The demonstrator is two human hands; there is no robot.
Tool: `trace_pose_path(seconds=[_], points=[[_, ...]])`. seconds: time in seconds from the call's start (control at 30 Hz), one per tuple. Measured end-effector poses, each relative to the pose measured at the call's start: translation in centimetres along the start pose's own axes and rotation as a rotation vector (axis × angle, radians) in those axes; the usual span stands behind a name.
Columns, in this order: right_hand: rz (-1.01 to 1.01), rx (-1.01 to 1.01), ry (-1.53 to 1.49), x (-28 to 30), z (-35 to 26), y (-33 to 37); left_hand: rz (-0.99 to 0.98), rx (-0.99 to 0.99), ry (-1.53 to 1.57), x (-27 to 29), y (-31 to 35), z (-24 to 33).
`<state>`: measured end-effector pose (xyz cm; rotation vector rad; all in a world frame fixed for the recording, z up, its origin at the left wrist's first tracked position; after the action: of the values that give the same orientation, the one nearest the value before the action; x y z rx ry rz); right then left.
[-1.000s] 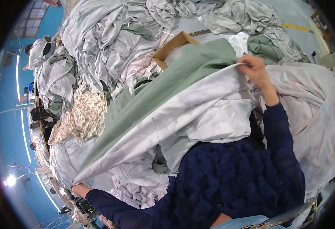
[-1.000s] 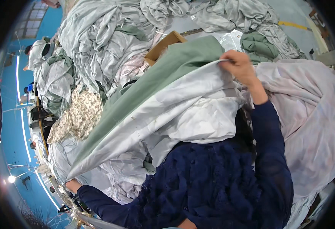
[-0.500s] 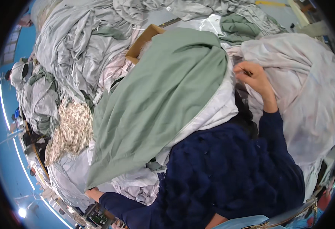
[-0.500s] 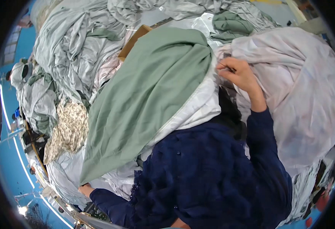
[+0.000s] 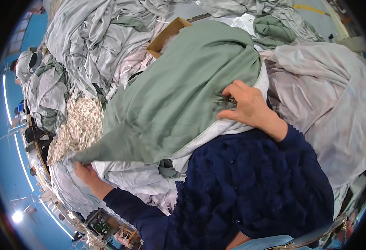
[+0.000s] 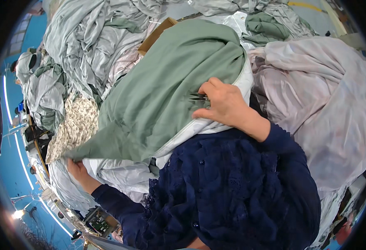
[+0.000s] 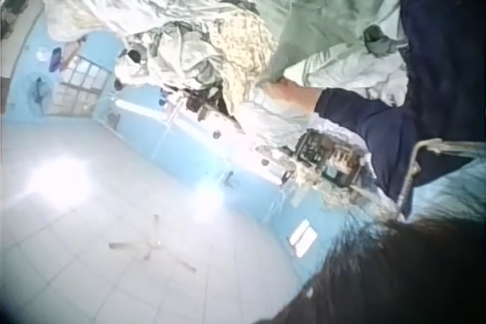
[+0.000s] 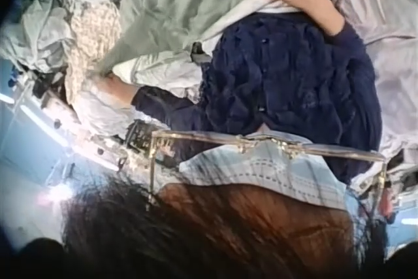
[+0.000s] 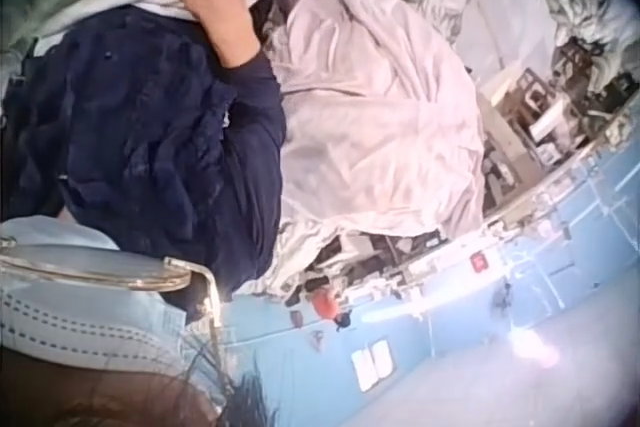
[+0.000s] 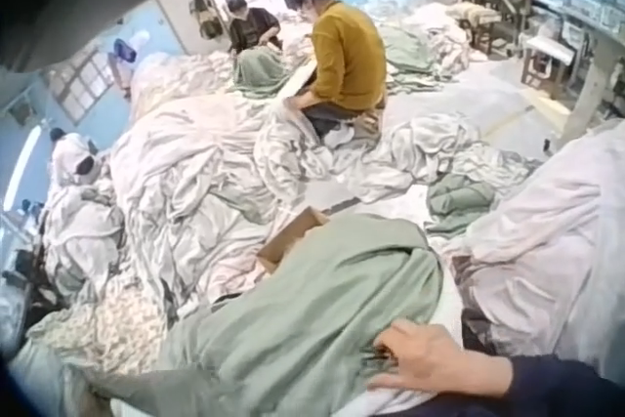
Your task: Trimming excess threads from fabric pieces using thread nippers in a factory setting.
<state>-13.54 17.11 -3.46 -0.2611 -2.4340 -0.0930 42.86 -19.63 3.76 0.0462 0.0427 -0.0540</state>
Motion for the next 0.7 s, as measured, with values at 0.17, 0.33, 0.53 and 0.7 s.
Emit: trace_pose_path(seconds=[0.17,0.33,0.53,0.7], points=[[0.001,-0.017,-0.033,-0.9,0.8,-0.3,-0.6,-0.042,-0.611,-22.2,7.9,1.2],[0.158,-0.187,-0.784,4.2,3.1,1.4,-1.309,-0.247,-0.789,-38.1,17.7,-1.9],[0.327,0.028,-0.612,13.5,-0.1,-2.4,-1.406,-0.479,-1.119,-44.8,25.1,-7.0],[0.103,0.104,-0.217,19.1,-5.2,-13.5,-1.162,-0.549,-1.402,-48.4,21.4,-11.6]])
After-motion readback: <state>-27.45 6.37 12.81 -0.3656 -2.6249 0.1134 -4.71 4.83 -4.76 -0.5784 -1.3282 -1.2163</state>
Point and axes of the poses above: each hand's wrist, its own y-axis away from the middle knuckle, its own x-axis out of the back of the hand, z = x × y, the point moved 8 cm from there along -y, towards the middle knuckle, and after that the axes turned 14 degrees about -z, right-handed, at the moved point
